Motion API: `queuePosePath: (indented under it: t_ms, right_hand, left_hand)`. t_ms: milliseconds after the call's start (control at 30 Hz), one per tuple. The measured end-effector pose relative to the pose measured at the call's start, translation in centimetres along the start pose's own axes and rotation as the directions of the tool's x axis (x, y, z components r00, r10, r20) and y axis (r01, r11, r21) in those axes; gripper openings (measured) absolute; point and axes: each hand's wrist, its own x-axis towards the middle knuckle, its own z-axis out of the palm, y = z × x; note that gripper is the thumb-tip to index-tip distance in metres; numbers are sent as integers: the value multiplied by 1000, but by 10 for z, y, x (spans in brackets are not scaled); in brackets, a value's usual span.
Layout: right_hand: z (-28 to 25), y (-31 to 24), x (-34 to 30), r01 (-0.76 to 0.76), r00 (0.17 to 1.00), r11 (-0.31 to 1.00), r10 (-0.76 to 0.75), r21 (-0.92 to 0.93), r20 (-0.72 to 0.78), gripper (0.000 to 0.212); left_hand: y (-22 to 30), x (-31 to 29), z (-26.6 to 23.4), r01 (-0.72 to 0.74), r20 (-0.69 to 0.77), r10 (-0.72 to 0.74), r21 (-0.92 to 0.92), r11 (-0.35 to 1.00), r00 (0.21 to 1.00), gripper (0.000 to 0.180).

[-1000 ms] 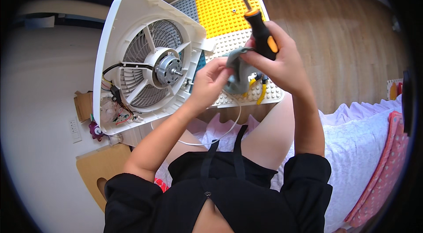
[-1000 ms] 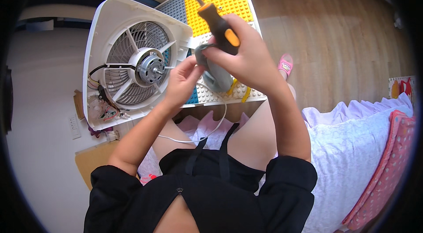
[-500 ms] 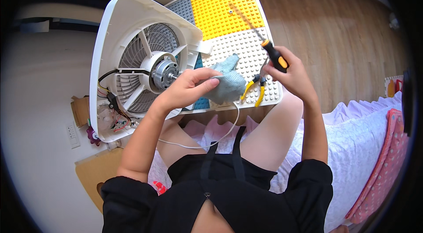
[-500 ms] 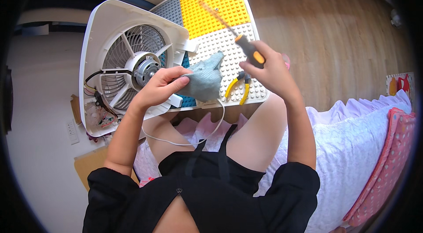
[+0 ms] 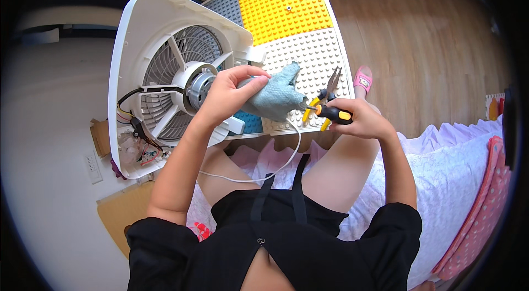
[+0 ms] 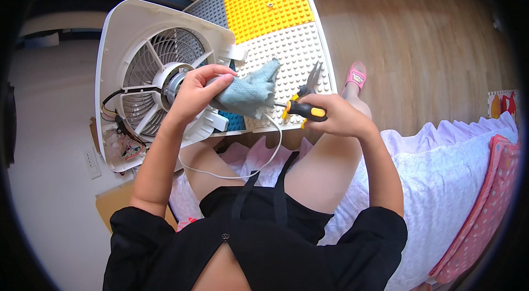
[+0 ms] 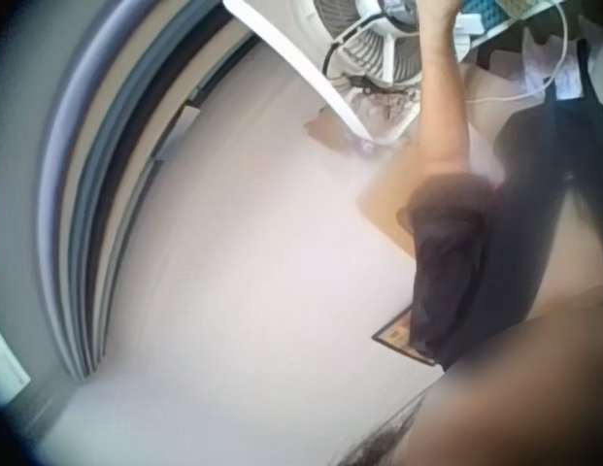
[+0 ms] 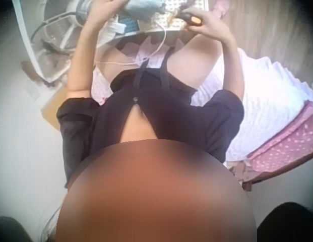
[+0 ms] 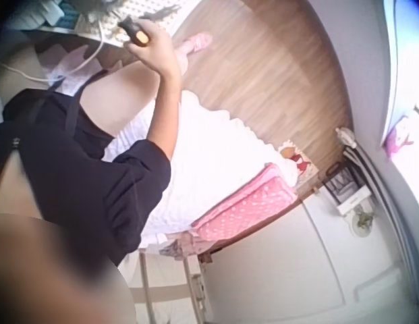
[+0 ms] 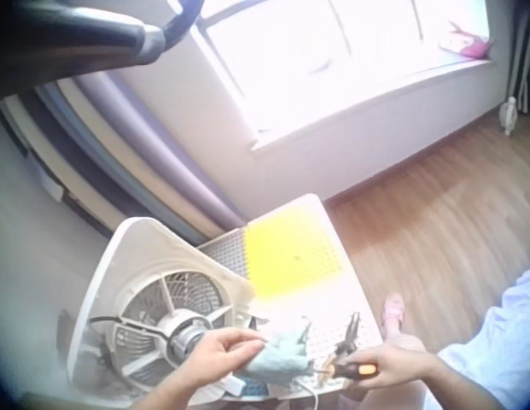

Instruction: The person cleans the internal components of a disassembled white electric fan using a grey cloth and a screwdriver. They wipe the fan blades, the central motor housing, and the surrounding plastic casing while seated on a bed.

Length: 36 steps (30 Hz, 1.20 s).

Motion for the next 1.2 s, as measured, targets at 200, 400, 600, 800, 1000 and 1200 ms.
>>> queuePosePath:
  t_ms: [200, 400, 600, 800, 1000, 1200]
  right_hand:
    - [23, 9, 0, 10, 1000, 985, -6, 175, -25, 38]
    - [49, 10, -1, -51, 996, 984, 63, 172, -60, 40]
    - [93, -11, 18, 19, 983, 966, 29, 257, -181, 54]
    - [88, -10, 47, 78, 984, 965, -34, 250, -175, 50]
    - [66, -24, 75, -34, 999, 955, 42, 294, -22, 44]
    - [62, -23, 97, -20, 1000, 965, 26, 262, -17, 42]
  left_hand:
    - [-6, -8, 10, -300, -254, 458, 481, 824, 852, 13]
    - [-4, -47, 36, -437, 106, 578, 767, 471, 809, 23]
    - [8, -76, 27, -323, 119, 422, 830, 455, 899, 31]
    - [104, -111, -69, -161, -84, 611, 928, 335, 787, 27]
    - [105, -61, -153, 40, -357, 345, 744, 667, 868, 80]
    - [111, -14, -136, 58, -382, 229, 610, 790, 896, 71]
